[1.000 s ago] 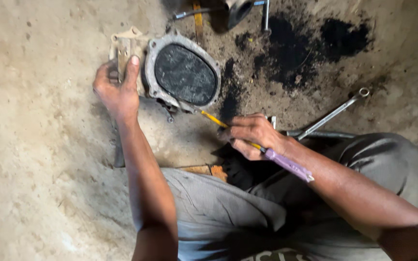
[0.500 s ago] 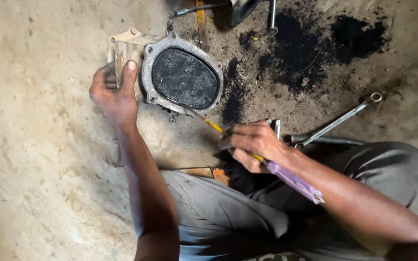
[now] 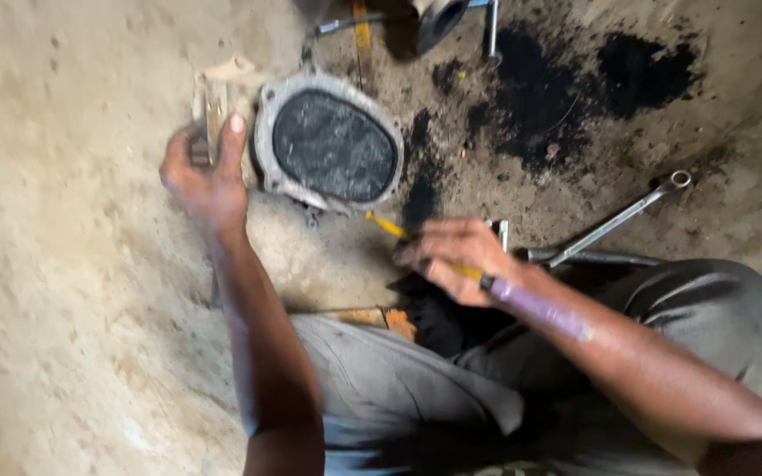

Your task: The person cleans the gasket surface of a metal mechanical housing using a screwdriver and a cloth.

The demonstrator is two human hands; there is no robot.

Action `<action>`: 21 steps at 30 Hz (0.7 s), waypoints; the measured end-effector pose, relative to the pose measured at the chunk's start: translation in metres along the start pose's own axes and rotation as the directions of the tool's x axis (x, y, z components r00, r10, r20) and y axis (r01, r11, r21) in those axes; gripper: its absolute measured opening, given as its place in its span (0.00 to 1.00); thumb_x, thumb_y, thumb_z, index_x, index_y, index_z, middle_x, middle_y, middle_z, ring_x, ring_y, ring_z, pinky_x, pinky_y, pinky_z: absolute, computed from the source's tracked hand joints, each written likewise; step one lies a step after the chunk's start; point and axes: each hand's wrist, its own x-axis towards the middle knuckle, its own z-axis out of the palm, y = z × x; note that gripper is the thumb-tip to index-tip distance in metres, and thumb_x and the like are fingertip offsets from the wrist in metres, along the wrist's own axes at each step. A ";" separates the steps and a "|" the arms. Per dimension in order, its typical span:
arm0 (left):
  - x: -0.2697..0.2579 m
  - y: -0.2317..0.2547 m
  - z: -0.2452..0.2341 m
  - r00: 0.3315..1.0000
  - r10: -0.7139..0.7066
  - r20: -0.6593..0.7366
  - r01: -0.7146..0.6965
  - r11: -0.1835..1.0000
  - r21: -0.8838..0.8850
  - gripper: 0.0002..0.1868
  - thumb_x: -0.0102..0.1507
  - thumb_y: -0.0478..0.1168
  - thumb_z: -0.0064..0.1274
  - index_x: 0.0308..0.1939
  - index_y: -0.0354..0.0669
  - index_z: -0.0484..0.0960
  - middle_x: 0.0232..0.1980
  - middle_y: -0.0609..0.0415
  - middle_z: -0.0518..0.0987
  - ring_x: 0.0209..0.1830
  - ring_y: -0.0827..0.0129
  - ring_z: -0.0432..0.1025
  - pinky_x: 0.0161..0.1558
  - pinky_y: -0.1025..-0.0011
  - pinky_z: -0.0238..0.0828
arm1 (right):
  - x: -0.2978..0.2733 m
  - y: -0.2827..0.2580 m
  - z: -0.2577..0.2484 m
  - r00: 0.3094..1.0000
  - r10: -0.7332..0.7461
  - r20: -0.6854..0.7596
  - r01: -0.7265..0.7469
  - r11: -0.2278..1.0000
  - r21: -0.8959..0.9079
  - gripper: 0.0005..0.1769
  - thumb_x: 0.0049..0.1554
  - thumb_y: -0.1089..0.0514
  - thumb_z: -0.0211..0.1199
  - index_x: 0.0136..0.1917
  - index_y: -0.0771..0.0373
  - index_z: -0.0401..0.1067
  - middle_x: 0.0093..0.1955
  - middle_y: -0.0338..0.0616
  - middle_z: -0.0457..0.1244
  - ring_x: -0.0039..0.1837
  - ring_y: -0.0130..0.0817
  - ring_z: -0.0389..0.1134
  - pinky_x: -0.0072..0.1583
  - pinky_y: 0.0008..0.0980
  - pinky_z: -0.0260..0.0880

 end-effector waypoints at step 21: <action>0.002 -0.016 0.010 0.982 0.183 -0.053 -0.186 0.981 -0.058 0.20 0.65 0.44 0.77 0.46 0.31 0.85 0.41 0.52 0.83 0.39 0.71 0.73 0.43 0.69 0.73 | -0.013 0.030 -0.047 0.446 0.889 -0.104 -0.890 0.453 0.047 0.20 0.62 0.49 0.54 0.56 0.66 0.77 0.51 0.51 0.70 0.53 0.41 0.70 0.54 0.43 0.71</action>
